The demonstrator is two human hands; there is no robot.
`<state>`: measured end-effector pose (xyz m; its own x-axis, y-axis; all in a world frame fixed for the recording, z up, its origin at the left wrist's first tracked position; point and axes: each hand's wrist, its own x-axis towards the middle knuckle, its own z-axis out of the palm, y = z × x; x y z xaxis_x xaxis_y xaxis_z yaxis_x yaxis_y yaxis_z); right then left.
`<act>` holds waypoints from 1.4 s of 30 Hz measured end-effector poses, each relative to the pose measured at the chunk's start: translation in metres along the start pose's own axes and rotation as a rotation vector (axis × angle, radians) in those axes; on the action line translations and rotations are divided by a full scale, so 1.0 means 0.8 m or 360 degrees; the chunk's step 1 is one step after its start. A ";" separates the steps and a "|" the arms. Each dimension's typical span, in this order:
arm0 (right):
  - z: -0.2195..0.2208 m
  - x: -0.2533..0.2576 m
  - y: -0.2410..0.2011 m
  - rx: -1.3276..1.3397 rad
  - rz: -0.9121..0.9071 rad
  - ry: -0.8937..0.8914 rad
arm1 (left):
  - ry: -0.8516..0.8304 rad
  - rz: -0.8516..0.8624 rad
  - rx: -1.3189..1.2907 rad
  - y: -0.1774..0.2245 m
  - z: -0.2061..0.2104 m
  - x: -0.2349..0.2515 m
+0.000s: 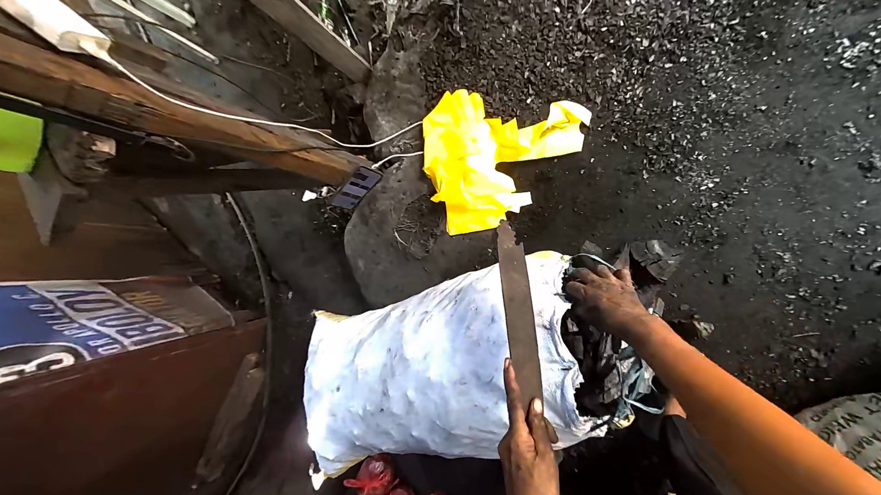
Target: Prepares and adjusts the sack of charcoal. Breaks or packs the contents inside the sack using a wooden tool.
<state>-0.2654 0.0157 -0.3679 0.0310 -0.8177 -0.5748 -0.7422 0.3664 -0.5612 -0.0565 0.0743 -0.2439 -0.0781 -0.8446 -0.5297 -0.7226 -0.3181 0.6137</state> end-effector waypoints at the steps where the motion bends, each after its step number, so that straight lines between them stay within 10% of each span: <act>1: -0.005 -0.003 0.003 -0.0051 -0.0083 -0.0027 | -0.0015 -0.0009 -0.0007 -0.001 -0.004 -0.001; 6: -0.058 -0.032 0.010 0.0471 -0.0384 -0.0125 | -0.0124 0.0024 0.0096 -0.003 -0.037 -0.008; 9: -0.076 -0.108 0.034 0.1049 0.0084 0.0071 | -0.0164 0.0067 0.0181 -0.007 -0.046 -0.007; 15: -0.044 -0.215 0.206 0.0649 0.1087 0.0237 | -0.0204 0.0027 0.0342 0.016 -0.017 0.009; 23: -0.005 -0.036 0.083 0.0668 0.0336 0.0663 | -0.0251 -0.0186 0.0838 0.026 0.011 0.042; 30: -0.016 0.073 0.043 0.0632 0.0518 -0.0315 | -0.0141 -0.0058 0.0561 -0.009 0.026 0.042; 42: -0.014 -0.157 0.049 0.1438 0.0554 0.0224 | -0.0364 -0.0339 0.0703 0.030 -0.003 0.037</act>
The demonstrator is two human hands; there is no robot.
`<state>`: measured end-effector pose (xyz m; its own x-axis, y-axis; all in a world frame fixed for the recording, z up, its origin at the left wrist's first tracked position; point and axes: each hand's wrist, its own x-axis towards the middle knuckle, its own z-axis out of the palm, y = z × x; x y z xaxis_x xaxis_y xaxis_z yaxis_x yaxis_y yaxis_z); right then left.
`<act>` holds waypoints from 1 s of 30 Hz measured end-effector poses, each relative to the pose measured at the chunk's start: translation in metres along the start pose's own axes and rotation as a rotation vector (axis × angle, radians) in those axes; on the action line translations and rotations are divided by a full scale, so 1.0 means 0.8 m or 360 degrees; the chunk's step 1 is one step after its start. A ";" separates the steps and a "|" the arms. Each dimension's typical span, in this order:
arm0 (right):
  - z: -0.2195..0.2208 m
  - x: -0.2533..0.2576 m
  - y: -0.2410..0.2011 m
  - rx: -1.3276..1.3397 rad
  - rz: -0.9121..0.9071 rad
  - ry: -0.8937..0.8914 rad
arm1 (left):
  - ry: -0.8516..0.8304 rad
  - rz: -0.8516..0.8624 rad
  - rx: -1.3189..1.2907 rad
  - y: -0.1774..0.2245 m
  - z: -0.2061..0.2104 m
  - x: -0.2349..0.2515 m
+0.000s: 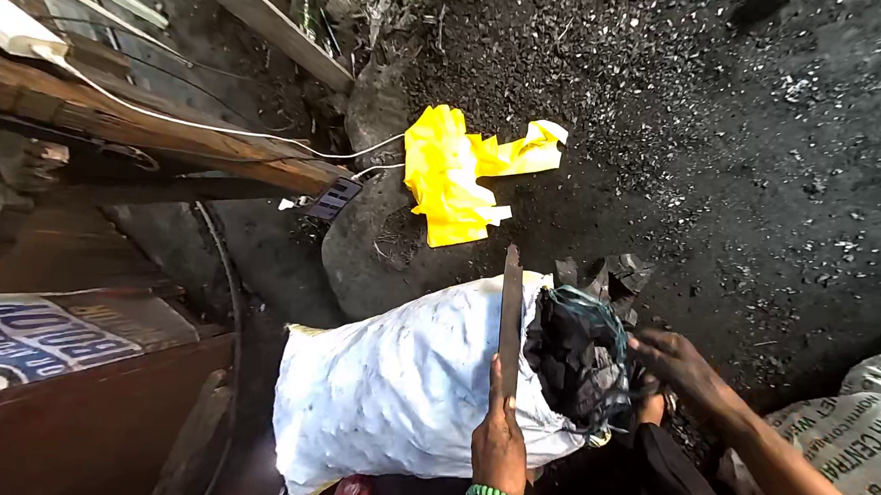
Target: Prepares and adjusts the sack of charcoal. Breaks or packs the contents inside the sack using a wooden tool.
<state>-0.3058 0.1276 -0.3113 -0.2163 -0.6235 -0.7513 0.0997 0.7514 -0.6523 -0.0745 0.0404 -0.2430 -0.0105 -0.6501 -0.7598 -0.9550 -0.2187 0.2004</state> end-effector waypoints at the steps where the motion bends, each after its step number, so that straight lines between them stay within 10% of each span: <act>1: 0.006 -0.013 0.008 0.0094 0.0017 0.0039 | -0.0024 -0.0013 0.0065 0.001 -0.006 -0.001; 11: -0.133 0.040 0.045 -0.0357 0.0043 0.0699 | 0.0010 0.0181 0.0045 -0.002 0.005 0.012; 21: 0.108 -0.051 0.079 -0.1239 -0.0992 -0.0269 | 0.0128 0.0086 -0.0146 -0.046 0.065 -0.093; 30: 0.091 -0.105 0.090 -0.1231 0.0184 -0.0731 | -0.0078 -0.0023 -0.0064 -0.088 0.074 -0.138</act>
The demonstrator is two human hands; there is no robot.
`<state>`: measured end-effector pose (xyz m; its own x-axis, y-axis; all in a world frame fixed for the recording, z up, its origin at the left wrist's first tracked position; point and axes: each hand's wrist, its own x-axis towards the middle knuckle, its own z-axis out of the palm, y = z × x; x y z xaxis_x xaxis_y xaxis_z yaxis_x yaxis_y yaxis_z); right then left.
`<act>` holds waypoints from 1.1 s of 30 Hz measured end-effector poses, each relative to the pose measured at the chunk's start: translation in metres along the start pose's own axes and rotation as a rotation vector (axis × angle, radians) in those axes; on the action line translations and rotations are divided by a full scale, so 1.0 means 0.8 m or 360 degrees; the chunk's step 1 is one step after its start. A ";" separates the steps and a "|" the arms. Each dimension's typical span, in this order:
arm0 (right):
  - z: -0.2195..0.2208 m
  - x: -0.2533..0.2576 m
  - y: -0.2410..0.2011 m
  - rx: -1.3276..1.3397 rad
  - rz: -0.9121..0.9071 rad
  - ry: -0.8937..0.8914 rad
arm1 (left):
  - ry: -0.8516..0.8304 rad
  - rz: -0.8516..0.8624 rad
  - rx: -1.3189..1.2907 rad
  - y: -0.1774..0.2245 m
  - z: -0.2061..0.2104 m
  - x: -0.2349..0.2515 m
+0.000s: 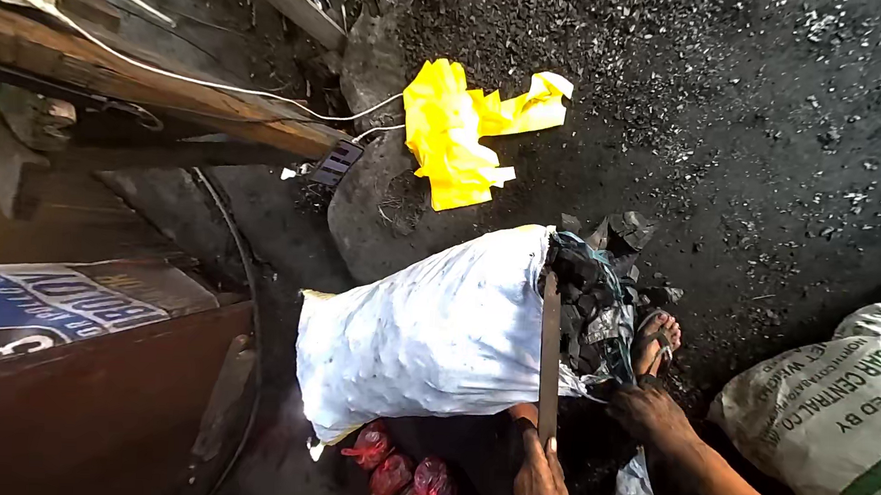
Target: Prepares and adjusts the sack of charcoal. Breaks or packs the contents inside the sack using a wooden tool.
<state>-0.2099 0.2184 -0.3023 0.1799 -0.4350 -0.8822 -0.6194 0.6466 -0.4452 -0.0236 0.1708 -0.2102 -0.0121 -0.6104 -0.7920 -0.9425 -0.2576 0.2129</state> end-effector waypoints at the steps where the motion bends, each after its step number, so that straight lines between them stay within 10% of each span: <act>1: -0.001 -0.014 -0.005 0.0041 -0.0035 0.0033 | -0.0035 -0.0006 0.0009 -0.003 0.000 -0.003; 11: -0.036 -0.152 -0.111 0.0021 -0.0042 0.0097 | -0.0026 0.0080 0.0101 -0.008 0.001 -0.040; 19: -0.040 -0.086 -0.015 -0.0415 -0.0748 0.0809 | -0.0112 0.0038 0.0090 -0.015 0.004 -0.022; 21: -0.045 -0.084 0.000 -0.0179 -0.0937 0.0534 | -0.0152 0.0012 0.0075 -0.015 0.001 -0.024; 29: -0.014 -0.164 -0.100 -0.0072 -0.0277 0.0541 | -0.0098 0.0089 0.0127 -0.018 -0.018 -0.037; 33: 0.000 -0.113 0.004 -0.0127 -0.0321 0.0908 | -0.0152 0.0062 0.0002 -0.028 -0.010 -0.037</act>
<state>-0.2281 0.2597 -0.2238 -0.1245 -0.8252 -0.5510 -0.6749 0.4775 -0.5626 0.0002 0.1884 -0.1871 -0.0806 -0.5458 -0.8340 -0.9410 -0.2341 0.2442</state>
